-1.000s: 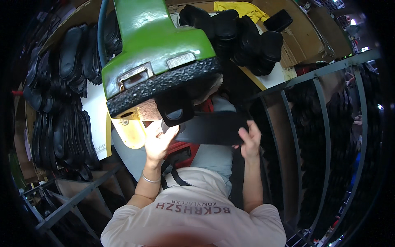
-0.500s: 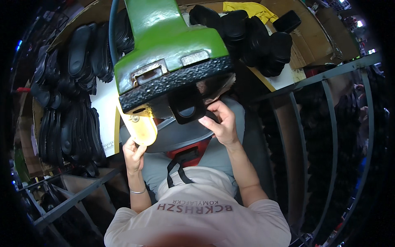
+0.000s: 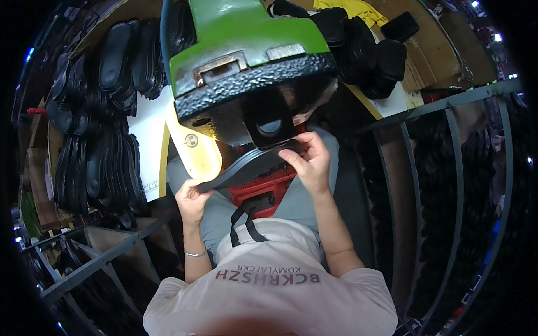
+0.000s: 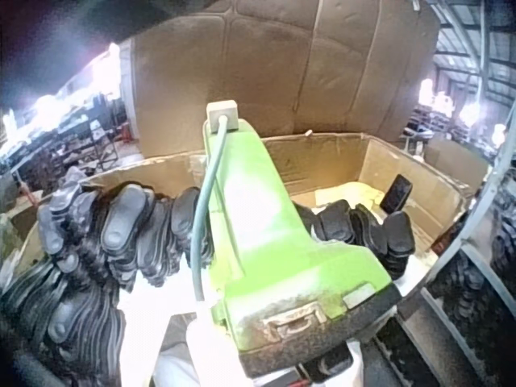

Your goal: Processing and finishing shoe soles using an industrial machine in a manufacturing setting.

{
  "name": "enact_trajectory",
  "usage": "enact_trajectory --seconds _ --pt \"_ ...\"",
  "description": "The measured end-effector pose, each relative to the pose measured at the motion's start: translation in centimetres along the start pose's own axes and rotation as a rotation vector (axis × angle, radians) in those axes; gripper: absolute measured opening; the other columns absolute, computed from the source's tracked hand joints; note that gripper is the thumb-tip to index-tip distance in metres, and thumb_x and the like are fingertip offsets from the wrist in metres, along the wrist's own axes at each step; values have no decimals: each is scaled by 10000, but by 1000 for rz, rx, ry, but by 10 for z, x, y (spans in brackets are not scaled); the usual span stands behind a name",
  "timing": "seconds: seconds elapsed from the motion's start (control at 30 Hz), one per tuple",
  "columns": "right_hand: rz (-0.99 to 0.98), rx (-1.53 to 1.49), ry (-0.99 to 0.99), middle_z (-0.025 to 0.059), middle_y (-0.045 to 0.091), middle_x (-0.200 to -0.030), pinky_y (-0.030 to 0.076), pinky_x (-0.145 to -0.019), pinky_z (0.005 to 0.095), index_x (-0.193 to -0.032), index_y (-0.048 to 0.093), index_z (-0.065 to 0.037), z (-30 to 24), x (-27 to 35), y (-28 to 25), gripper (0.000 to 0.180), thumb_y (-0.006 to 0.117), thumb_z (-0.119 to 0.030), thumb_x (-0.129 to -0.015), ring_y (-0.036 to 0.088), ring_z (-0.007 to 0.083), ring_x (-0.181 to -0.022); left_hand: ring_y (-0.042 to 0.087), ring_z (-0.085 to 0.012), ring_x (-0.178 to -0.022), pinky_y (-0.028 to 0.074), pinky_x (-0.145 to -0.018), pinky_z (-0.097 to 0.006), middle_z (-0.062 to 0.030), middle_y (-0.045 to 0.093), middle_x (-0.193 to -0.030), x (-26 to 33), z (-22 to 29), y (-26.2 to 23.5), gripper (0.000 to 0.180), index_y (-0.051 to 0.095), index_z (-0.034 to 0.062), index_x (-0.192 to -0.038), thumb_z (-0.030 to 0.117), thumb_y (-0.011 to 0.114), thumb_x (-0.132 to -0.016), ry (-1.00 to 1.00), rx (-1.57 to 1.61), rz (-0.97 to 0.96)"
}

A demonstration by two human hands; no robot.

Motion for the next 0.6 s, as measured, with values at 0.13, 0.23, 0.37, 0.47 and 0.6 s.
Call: enact_trajectory --seconds 0.13,0.23,0.37,0.47,0.6 --pt "129 -83 -80 27 591 -842 471 -685 196 -940 533 -4 -2 0 -23 265 730 -3 -763 563 71 -751 627 -194 -954 519 -864 -310 -164 635 -1026 -14 -5 19 296 585 -79 -995 -171 647 -720 -66 67 -57" --pt "251 -129 -123 25 591 -850 459 -673 190 -951 535 -4 -9 0 -54 281 742 -21 -762 550 61 -742 627 -163 -842 523 -745 -258 -132 645 -969 -26 -3 50 285 604 -60 -1005 -117 673 -734 -173 -94 -180" --pt "416 -143 -242 46 589 -859 457 -653 203 -1000 524 4 -13 -5 -75 249 682 -98 -838 543 72 -727 631 -143 -703 578 -641 -284 -83 651 -831 -30 -16 99 218 612 -43 -947 -31 708 -751 -346 152 -277" --pt "294 -191 -293 110 579 -882 455 -612 250 -1110 469 3 -13 2 -88 338 468 -303 -968 524 116 -694 641 -159 -775 589 -612 -286 -91 643 -947 -39 -28 148 217 589 -25 -1036 51 639 -839 -439 378 -262" --pt "364 -255 -156 86 610 -813 443 -576 221 -975 540 -9 -7 16 -98 158 600 -133 -898 530 87 -631 613 -152 -916 566 -706 -290 -81 595 -1096 -86 0 230 266 519 11 -1141 99 586 -899 -359 568 -174"
Point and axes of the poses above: each hand's wrist, its own x-axis away from the middle knuckle, its own y-axis out of the palm, z = x × y, the point moved 2 cm from there along -x, towards the middle knuckle
